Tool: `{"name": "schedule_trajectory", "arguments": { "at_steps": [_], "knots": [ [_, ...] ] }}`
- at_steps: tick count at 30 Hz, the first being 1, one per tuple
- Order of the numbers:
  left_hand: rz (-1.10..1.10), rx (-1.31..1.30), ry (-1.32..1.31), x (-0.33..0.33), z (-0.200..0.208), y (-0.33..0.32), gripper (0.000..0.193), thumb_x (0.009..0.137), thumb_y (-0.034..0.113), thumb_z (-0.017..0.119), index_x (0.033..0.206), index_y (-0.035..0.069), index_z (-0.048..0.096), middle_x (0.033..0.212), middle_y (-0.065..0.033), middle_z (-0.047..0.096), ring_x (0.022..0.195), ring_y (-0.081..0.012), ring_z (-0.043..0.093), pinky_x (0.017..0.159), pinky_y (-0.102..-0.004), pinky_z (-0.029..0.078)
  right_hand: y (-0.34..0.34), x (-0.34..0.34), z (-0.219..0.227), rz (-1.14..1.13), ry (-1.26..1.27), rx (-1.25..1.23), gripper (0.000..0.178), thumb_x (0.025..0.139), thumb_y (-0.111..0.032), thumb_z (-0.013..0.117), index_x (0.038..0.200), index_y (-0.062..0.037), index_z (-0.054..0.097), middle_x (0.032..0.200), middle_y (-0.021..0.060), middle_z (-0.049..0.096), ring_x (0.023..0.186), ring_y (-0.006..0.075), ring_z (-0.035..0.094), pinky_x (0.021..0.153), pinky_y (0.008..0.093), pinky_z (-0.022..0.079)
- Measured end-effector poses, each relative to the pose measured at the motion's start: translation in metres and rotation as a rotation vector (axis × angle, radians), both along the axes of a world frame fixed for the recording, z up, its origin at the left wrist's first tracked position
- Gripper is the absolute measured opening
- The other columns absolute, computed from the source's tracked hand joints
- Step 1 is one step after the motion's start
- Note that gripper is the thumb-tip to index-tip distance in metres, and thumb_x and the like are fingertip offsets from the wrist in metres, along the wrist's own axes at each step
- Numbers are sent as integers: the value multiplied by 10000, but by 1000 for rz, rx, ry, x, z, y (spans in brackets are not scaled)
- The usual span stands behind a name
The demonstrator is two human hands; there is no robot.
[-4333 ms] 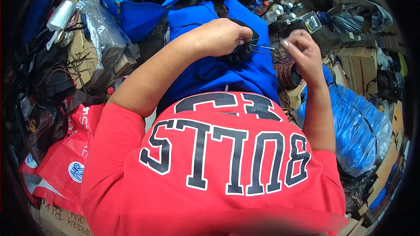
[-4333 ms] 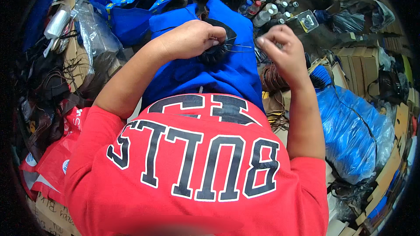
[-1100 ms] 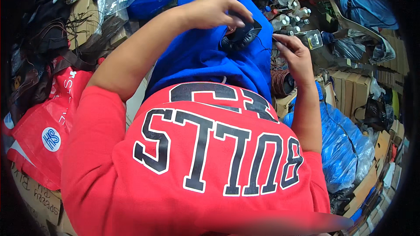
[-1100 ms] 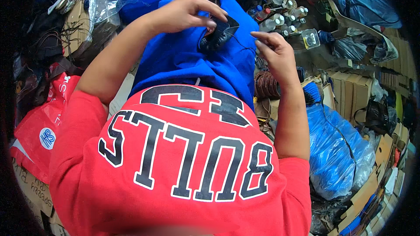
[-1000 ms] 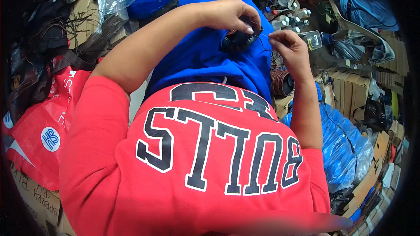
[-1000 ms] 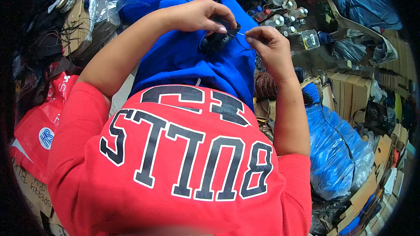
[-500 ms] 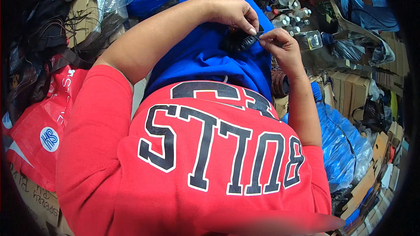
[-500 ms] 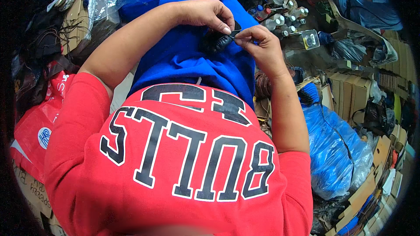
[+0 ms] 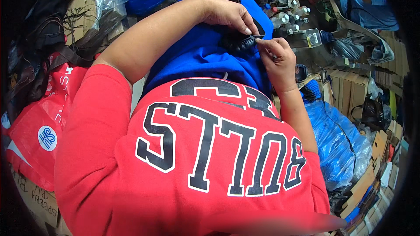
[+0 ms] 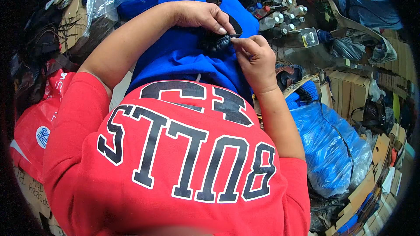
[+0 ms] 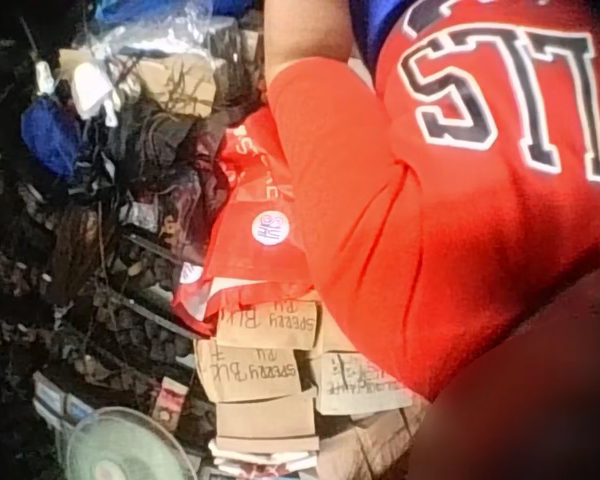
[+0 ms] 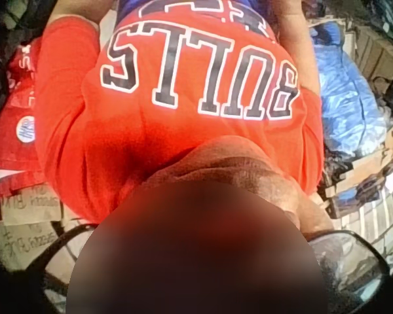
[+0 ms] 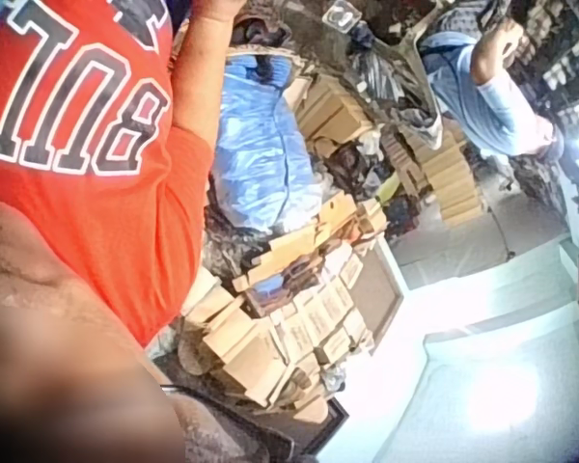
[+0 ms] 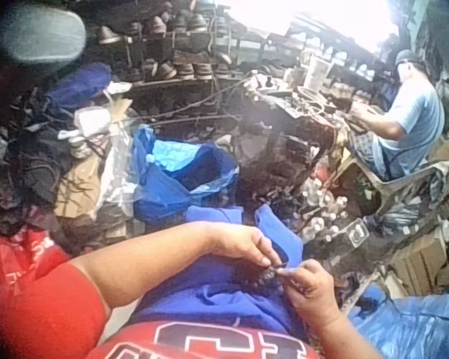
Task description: The recorder is hand-stitching the edges of a black leather shoe upper part using a needle and thread.
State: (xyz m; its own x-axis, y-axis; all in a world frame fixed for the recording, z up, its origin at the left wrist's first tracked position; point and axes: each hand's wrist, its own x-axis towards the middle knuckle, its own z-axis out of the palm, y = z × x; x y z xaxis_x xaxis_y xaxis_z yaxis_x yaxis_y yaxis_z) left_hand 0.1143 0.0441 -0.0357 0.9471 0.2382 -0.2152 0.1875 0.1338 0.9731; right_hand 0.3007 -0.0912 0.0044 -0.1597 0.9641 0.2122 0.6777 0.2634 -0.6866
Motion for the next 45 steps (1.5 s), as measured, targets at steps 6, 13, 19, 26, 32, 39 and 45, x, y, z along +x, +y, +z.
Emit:
{"name": "schedule_trajectory", "arguments": {
  "at_steps": [6,13,19,26,32,39,45],
  "knots": [
    [-29,33,13,2,2,-4,340,858,157,616,1162,5,616,1089,-62,611,1062,-151,534,972,-271,363,4,-10,31,90,-486,-56,175,758,-19,601,898,-90,677,830,121,581,785,309,606,684,396,484],
    [-125,346,44,13,9,-3,335,776,12,613,1109,13,640,1045,-71,654,966,-140,589,891,-275,442,35,-6,40,241,-600,-383,224,736,4,576,894,-95,701,864,145,636,826,342,627,754,392,500],
    [20,452,62,17,5,-2,247,745,70,690,987,26,670,942,-73,687,873,-154,631,800,-285,489,35,9,7,44,-20,-691,163,779,-138,706,867,-2,689,746,36,658,675,77,582,649,239,481],
    [499,894,141,-24,15,-46,398,792,292,689,1100,55,603,942,-152,658,843,-327,622,754,-374,484,25,38,6,-171,743,-783,333,836,-312,686,963,-5,664,837,33,622,768,112,568,730,231,435],
    [309,785,524,-76,42,-35,278,834,283,644,868,8,664,824,-162,635,747,-207,612,681,-306,462,20,35,-41,114,-118,-38,186,779,-192,708,868,-37,655,790,65,550,905,223,539,833,329,415],
    [726,-125,-329,-17,42,-52,344,954,340,485,814,44,592,758,-59,575,779,-158,577,725,-286,426,38,25,-46,-421,1482,-257,350,968,-359,442,928,-55,610,877,81,638,926,252,606,836,391,458],
    [626,-793,-617,-14,17,-32,439,977,325,430,586,158,320,596,-10,363,570,-134,396,614,-298,389,11,23,-15,82,1729,-595,449,993,-354,364,618,-109,397,547,2,298,530,148,304,783,376,403]
  ]
}}
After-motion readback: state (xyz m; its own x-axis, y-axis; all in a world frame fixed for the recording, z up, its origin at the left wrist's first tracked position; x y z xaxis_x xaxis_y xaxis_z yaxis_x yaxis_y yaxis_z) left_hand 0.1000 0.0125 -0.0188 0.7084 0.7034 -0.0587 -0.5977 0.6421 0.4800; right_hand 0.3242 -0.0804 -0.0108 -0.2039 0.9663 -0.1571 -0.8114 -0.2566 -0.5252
